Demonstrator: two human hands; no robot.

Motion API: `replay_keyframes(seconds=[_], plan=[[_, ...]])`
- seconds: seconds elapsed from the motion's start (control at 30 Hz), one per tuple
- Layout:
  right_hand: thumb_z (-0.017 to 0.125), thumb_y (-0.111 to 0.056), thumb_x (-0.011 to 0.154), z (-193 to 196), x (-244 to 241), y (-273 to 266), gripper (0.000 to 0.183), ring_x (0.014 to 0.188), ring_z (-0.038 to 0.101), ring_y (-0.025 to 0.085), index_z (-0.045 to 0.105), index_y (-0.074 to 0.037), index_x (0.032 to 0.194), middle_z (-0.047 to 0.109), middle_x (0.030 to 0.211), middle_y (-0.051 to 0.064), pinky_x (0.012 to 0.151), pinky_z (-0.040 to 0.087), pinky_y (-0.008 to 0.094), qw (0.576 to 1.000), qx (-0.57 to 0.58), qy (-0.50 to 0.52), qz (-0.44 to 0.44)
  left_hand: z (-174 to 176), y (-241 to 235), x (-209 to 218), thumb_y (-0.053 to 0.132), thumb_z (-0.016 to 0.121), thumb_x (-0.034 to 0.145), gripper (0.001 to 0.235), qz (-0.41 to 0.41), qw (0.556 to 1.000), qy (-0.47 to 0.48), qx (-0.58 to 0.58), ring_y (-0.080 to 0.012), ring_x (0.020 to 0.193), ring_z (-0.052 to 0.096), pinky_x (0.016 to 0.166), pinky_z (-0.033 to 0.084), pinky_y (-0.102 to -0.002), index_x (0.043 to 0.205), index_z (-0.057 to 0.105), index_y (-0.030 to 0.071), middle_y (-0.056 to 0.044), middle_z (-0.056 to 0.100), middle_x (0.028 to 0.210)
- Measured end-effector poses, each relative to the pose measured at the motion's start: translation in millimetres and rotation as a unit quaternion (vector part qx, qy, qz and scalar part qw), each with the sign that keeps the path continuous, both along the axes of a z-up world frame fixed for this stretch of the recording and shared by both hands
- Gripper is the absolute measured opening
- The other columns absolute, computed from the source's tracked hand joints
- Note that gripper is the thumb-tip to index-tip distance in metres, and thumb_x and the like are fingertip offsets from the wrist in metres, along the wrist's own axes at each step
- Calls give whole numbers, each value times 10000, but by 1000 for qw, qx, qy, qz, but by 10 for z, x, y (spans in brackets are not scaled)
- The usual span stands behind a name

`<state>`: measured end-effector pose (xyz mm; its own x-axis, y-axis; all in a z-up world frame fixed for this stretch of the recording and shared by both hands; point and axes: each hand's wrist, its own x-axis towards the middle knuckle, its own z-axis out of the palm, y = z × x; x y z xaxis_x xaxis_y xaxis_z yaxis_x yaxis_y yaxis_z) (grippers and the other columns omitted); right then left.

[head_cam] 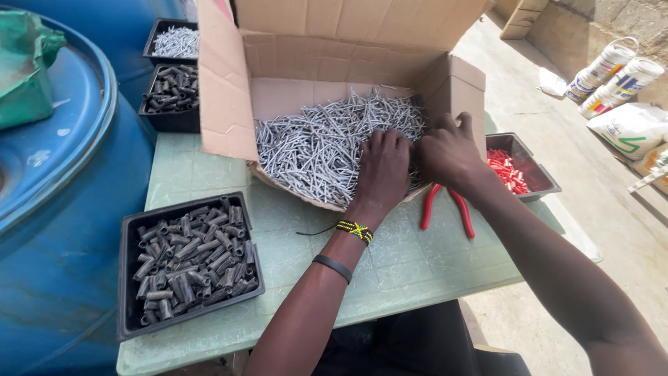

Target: A person is manually sorting small grey wall plugs from a box of silver nails into a separate plastic tray.

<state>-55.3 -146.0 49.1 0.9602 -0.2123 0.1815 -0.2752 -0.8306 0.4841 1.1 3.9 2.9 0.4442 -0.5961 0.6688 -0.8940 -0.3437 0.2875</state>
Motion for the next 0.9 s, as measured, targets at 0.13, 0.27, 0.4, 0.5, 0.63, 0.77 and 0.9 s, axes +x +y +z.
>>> replay_keyframes(seconds=[0.13,0.27,0.4,0.5,0.63,0.77,0.9], plan=[[695,-375,831,50,69,3,159,1188,557,209,822,-290,875,752,854,-38,1074,266,514,999,-15,15,-35,-47,-73,36,85,691,830,232,10,1000,-6,-1,-281,1115,524,898,494,-510,1033,596,145,-61,499,1063],[731,-376,825,173,74,102,125,1131,596,217,828,-304,856,761,833,-28,1015,304,477,999,-27,13,-37,-5,-22,6,88,690,825,221,4,1000,-2,-9,-287,1091,532,885,493,-503,1020,596,130,-65,497,1038],[780,-426,760,270,12,120,168,1153,589,213,826,-285,838,762,871,-41,1009,326,480,999,-45,24,-2,36,-8,-35,87,673,786,236,20,1000,-2,-15,-312,1089,558,873,515,-515,1017,627,97,-86,549,1057],[748,-502,736,421,-102,161,192,1196,608,174,815,-342,819,760,881,-98,1008,356,454,997,-64,33,18,-71,-129,5,93,702,767,263,15,999,9,-28,-335,1105,571,890,521,-542,1025,648,83,-107,577,1080],[668,-596,766,498,-220,18,211,1096,669,174,751,-458,902,744,997,-183,963,455,352,987,-128,-17,93,-125,-176,0,92,592,819,183,83,993,-56,-58,-329,1047,565,828,502,-507,986,665,108,-116,603,1076],[820,-379,1107,470,-310,14,174,1033,745,137,793,-213,1064,800,1119,-58,1067,555,304,937,-50,-245,244,-102,-179,-23,102,615,875,175,81,994,-50,-47,-280,1023,569,826,514,-464,1041,668,107,-77,616,1080],[813,-107,1022,775,-530,1100,215,1004,744,186,751,-11,1205,779,1139,83,941,521,314,905,215,-216,297,-274,-373,11,99,650,869,386,100,990,-74,-63,-283,1137,577,914,514,-478,1254,644,112,-62,660,1291]])
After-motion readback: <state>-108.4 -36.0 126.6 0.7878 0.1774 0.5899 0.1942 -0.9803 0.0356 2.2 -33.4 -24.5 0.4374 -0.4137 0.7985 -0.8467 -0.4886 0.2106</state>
